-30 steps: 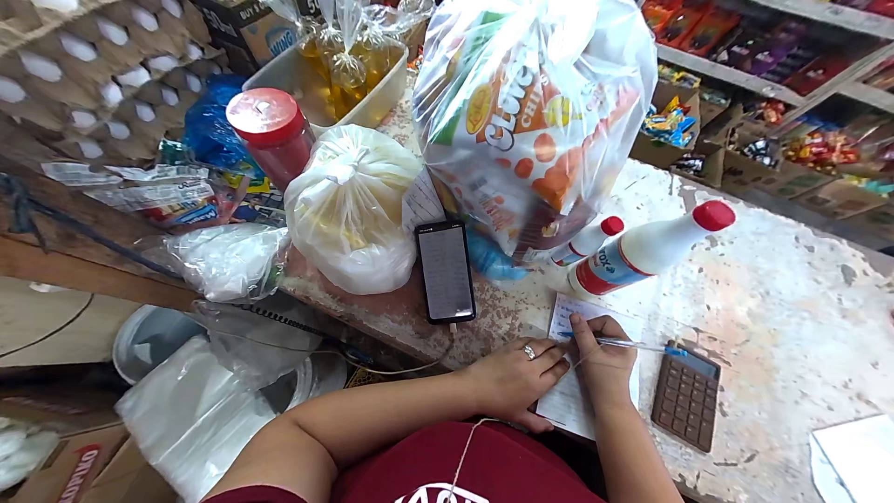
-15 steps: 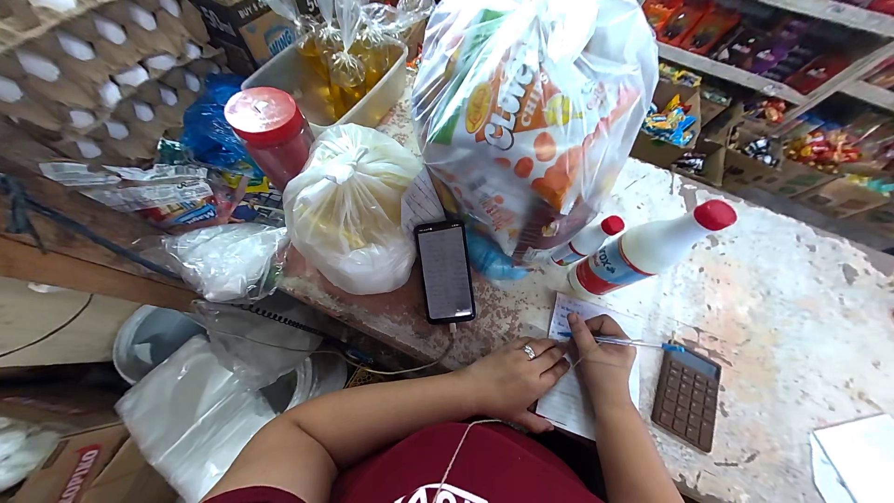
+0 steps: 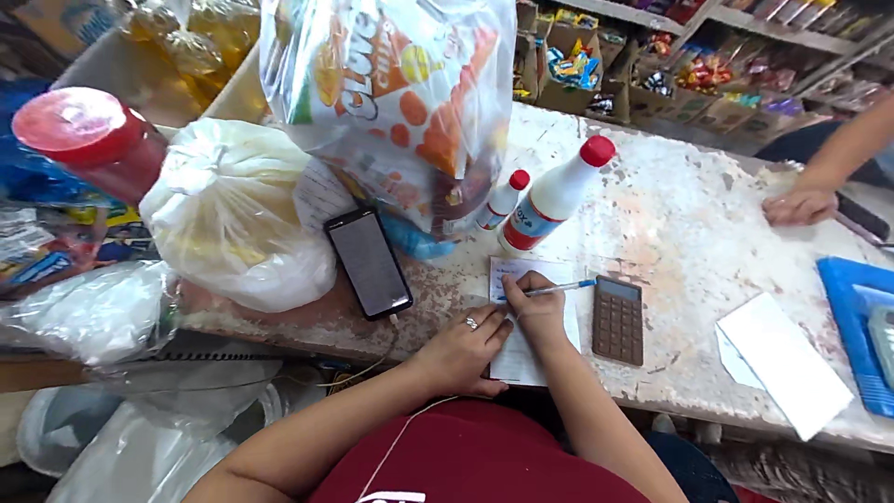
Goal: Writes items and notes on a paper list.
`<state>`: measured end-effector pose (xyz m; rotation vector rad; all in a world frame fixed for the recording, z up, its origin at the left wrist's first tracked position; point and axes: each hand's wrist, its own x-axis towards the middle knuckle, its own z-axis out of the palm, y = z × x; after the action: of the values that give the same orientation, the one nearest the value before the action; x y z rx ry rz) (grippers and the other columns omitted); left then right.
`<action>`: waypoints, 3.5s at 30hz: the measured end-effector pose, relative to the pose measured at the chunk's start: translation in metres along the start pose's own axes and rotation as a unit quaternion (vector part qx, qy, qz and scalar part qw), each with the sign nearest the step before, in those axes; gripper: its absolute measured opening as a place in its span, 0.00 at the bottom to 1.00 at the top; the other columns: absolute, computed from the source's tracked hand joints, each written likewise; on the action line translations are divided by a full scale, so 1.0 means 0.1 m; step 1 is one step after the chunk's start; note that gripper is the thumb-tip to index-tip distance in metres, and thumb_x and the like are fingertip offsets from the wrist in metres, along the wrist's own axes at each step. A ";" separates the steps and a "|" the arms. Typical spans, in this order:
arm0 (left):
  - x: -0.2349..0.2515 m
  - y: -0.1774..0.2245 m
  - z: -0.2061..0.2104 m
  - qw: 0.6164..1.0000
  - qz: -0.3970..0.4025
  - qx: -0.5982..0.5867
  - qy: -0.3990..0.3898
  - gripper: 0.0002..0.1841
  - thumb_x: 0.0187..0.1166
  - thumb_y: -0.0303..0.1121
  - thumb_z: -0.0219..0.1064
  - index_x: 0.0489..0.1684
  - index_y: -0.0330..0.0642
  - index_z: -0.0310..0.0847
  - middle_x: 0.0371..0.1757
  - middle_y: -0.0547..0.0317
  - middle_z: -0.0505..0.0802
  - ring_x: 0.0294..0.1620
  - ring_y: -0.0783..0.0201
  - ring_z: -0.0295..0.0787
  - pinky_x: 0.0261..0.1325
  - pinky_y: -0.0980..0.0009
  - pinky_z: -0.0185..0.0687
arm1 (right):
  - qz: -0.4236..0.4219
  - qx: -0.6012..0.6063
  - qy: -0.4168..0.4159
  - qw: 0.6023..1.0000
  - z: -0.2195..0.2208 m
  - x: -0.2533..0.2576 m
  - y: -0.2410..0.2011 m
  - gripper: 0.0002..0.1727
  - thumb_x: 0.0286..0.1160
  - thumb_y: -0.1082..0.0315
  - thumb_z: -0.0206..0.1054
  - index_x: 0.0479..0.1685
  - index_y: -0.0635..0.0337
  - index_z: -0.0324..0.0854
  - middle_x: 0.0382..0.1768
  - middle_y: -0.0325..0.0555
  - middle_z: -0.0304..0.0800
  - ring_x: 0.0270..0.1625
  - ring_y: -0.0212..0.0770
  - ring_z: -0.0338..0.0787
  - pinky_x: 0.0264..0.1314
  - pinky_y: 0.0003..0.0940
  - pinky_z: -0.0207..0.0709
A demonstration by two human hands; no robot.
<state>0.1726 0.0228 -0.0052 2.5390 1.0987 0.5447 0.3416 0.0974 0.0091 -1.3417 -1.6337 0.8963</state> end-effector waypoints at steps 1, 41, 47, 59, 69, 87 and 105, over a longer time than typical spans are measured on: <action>0.00 0.00 -0.02 1.000 -0.002 -0.002 -0.008 0.48 0.68 0.67 0.69 0.80 0.35 0.72 0.85 0.40 0.75 0.87 0.43 0.68 0.86 0.48 0.65 | 0.002 -0.001 -0.002 1.000 0.00 0.00 -0.02 0.18 0.73 0.68 0.74 0.15 0.53 0.74 0.12 0.28 0.74 0.16 0.21 0.73 0.22 0.19 0.69; -0.04 -0.03 0.04 0.997 0.023 0.042 0.056 0.43 0.72 0.70 0.61 0.71 0.37 0.81 0.76 0.44 0.85 0.80 0.46 0.79 0.78 0.48 0.75 | -0.032 0.006 -0.008 0.999 0.04 -0.03 -0.02 0.19 0.72 0.72 0.73 0.13 0.56 0.74 0.12 0.31 0.75 0.15 0.20 0.73 0.21 0.18 0.69; -0.05 -0.03 0.04 0.996 0.026 0.048 0.066 0.42 0.71 0.70 0.62 0.68 0.38 0.83 0.74 0.46 0.87 0.77 0.47 0.82 0.74 0.48 0.78 | -0.005 0.000 -0.014 1.000 0.05 -0.01 -0.04 0.20 0.72 0.71 0.74 0.12 0.55 0.73 0.11 0.32 0.75 0.15 0.22 0.73 0.20 0.20 0.69; -0.04 -0.03 0.04 0.996 0.031 0.055 0.070 0.42 0.72 0.70 0.61 0.67 0.39 0.84 0.73 0.46 0.88 0.76 0.48 0.83 0.73 0.49 0.79 | 0.004 -0.029 -0.016 0.999 0.06 -0.03 -0.06 0.21 0.72 0.71 0.73 0.12 0.55 0.71 0.11 0.31 0.73 0.15 0.23 0.71 0.20 0.21 0.66; -0.04 -0.03 0.04 0.995 0.035 0.054 0.077 0.42 0.71 0.70 0.62 0.66 0.38 0.84 0.72 0.46 0.88 0.76 0.47 0.83 0.74 0.49 0.79 | 0.009 -0.047 -0.017 0.999 0.04 0.00 -0.06 0.19 0.70 0.72 0.73 0.12 0.56 0.72 0.11 0.32 0.73 0.16 0.23 0.71 0.21 0.21 0.65; -0.04 -0.04 0.05 0.996 0.031 0.050 0.060 0.41 0.71 0.69 0.63 0.68 0.40 0.83 0.75 0.46 0.86 0.79 0.47 0.80 0.77 0.49 0.76 | 0.026 -0.063 -0.014 0.998 -0.02 -0.01 -0.06 0.21 0.71 0.70 0.73 0.10 0.53 0.71 0.10 0.31 0.71 0.15 0.23 0.69 0.20 0.22 0.63; -0.02 -0.03 0.01 0.998 0.019 0.044 0.034 0.42 0.71 0.69 0.63 0.72 0.41 0.80 0.78 0.47 0.83 0.81 0.48 0.78 0.77 0.47 0.74 | 0.034 -0.079 -0.024 0.996 -0.05 -0.02 -0.04 0.21 0.71 0.69 0.73 0.11 0.54 0.70 0.10 0.32 0.71 0.15 0.25 0.70 0.21 0.24 0.65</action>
<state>0.1697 0.0230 -0.0079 2.6394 1.1215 0.6089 0.3445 0.0944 0.0140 -1.5027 -1.7338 0.8599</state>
